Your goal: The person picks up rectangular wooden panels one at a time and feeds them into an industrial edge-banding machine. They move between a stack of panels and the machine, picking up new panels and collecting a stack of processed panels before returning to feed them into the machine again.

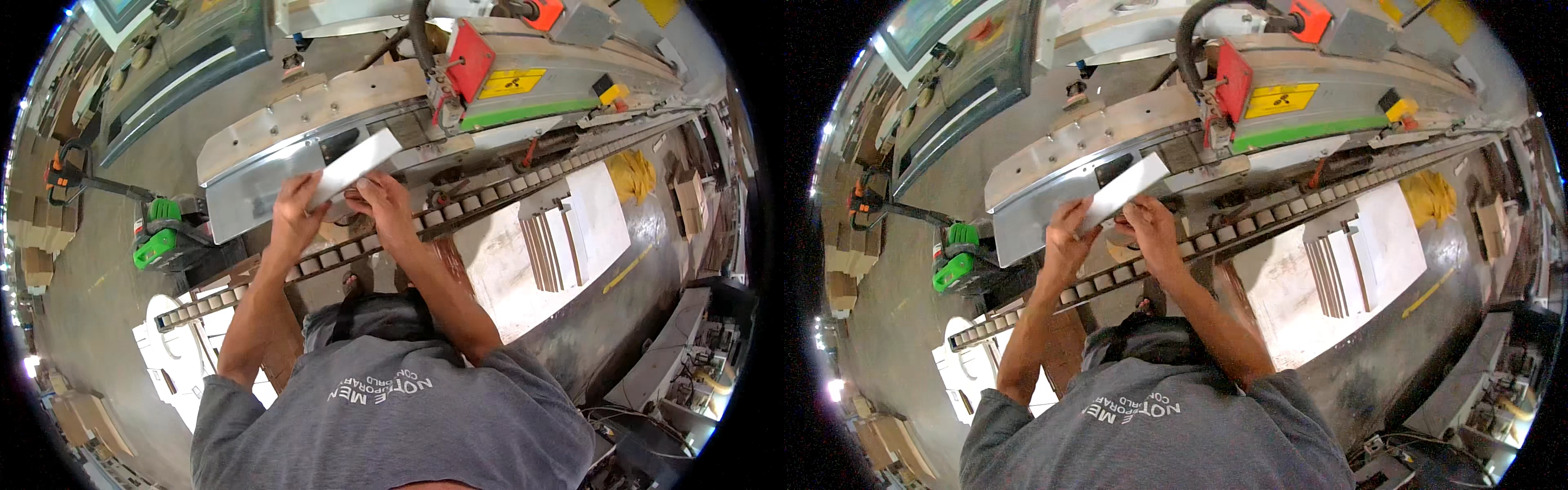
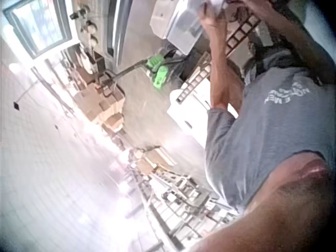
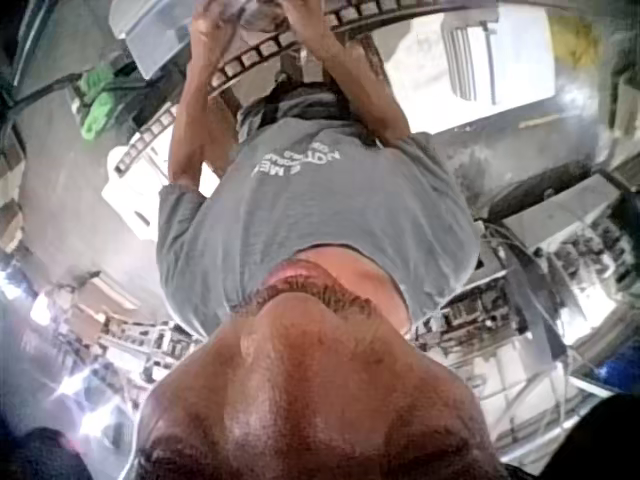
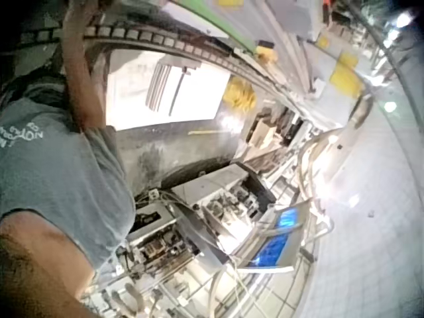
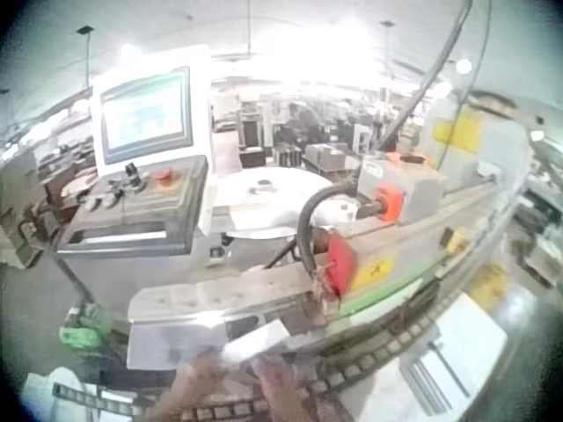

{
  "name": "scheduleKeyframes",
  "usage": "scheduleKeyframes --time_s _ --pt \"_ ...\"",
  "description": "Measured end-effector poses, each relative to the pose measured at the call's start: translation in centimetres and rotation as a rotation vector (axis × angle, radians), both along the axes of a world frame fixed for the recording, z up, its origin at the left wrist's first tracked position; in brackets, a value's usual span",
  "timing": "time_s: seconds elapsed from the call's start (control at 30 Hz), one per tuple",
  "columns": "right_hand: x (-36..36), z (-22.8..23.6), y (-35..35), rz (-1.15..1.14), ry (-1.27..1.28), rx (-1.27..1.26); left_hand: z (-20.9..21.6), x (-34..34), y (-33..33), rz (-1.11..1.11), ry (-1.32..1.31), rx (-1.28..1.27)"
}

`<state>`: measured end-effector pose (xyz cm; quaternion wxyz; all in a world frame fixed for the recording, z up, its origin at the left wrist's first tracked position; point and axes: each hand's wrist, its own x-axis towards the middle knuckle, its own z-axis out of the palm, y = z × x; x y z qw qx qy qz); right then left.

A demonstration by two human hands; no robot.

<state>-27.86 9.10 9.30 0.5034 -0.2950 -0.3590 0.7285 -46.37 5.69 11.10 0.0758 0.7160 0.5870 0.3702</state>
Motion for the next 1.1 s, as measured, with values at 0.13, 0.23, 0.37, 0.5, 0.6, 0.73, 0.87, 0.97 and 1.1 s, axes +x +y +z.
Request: scheduleKeyframes --time_s 0.13,0.23,0.37,0.5,0.6,0.73,0.87,0.97,1.1 --pt "-3.1 -3.1 1.3 -0.004 -0.138 -0.012 -2.8 -4.7 3.7 0.036 -0.027 -0.016" --pt "-5.5 -3.7 2.2 -0.023 -0.084 -0.019 -2.7 -5.8 5.6 -0.024 0.010 0.058" --pt "-8.5 -6.0 4.0 -0.109 -0.142 0.115 -2.8 -7.1 6.8 -0.013 0.167 0.252" --pt "-9.5 -4.7 4.6 -0.145 -0.150 0.053 -3.7 -8.6 5.6 0.094 0.126 0.228" --pt "-9.6 -3.5 4.6 -0.027 -0.283 0.048 -3.2 -9.5 5.0 0.125 0.093 0.181" --pt "-10.1 -3.9 4.9 -0.161 -0.321 0.141 -2.6 -9.3 5.8 0.033 0.012 0.150" --pt "-10.2 -3.3 5.0 -0.161 -0.328 0.137 -3.3 -9.5 6.5 0.007 0.014 0.192" --pt "-9.5 -2.3 5.2 -0.125 -0.407 0.086 -3.7 -9.2 7.0 -0.004 0.003 0.206" --pt "-8.0 -1.9 6.1 -0.160 -0.363 0.042 -4.1 -7.7 8.1 -0.015 -0.010 0.160"
